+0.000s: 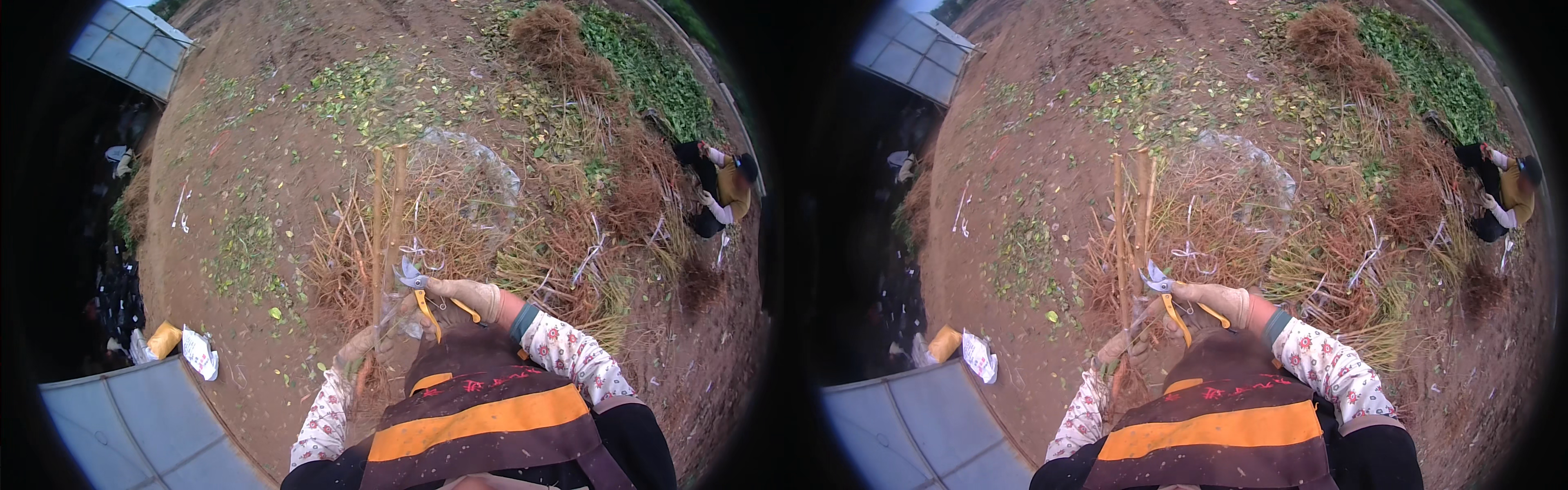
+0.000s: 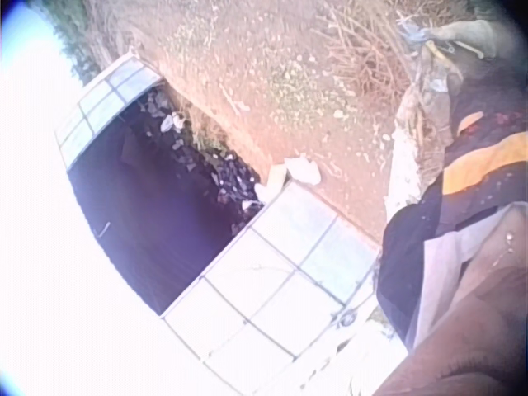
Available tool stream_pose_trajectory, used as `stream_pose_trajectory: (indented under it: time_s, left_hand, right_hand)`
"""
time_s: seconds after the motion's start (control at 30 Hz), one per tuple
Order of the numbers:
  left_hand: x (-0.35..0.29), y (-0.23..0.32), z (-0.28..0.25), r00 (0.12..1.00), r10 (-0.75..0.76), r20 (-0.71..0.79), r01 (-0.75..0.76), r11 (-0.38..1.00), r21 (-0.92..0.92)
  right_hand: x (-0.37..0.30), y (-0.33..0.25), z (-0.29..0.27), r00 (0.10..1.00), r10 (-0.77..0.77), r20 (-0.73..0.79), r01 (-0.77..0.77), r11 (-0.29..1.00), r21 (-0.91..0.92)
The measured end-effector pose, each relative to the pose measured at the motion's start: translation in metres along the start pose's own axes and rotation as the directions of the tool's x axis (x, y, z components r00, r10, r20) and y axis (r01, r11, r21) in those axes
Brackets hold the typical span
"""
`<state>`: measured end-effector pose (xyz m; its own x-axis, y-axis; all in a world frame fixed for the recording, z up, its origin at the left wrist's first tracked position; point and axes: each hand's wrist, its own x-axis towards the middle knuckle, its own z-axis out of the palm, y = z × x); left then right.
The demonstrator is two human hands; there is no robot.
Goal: The person uses pruning shears to trim small branches and twigs from long sticks. They repeatedly pick up sticks, cut off side branches, and drop the trimmed sticks onto a growing pile on the ground.
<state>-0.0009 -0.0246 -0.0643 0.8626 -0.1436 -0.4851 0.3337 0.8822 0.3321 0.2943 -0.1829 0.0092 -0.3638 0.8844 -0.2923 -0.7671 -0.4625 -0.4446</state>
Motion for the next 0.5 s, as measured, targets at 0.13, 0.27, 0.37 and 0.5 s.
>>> stream_pose_trajectory:
  time_s: [0.13,0.27,0.37,0.5]
  left_hand:
    - [-0.002,-0.005,0.008,0.994,0.064,0.094,-0.056,0.994,-0.089]
    - [-0.004,-0.003,0.001,0.982,0.042,0.186,-0.034,0.998,-0.045]
    - [-0.012,-0.008,-0.004,0.971,0.091,0.222,-0.068,0.992,-0.110]
    - [-0.014,-0.009,0.016,0.937,0.167,0.308,-0.109,0.974,-0.197]
  right_hand:
    - [0.012,0.011,-0.037,0.992,-0.022,0.127,0.019,1.000,0.023]
    - [0.006,-0.002,-0.019,0.955,-0.271,-0.122,0.295,0.913,0.280]
    - [0.014,-0.018,-0.012,0.786,-0.256,-0.563,0.141,0.961,-0.240]
    - [0.035,-0.010,-0.016,0.561,-0.730,-0.390,-0.311,0.251,-0.917]
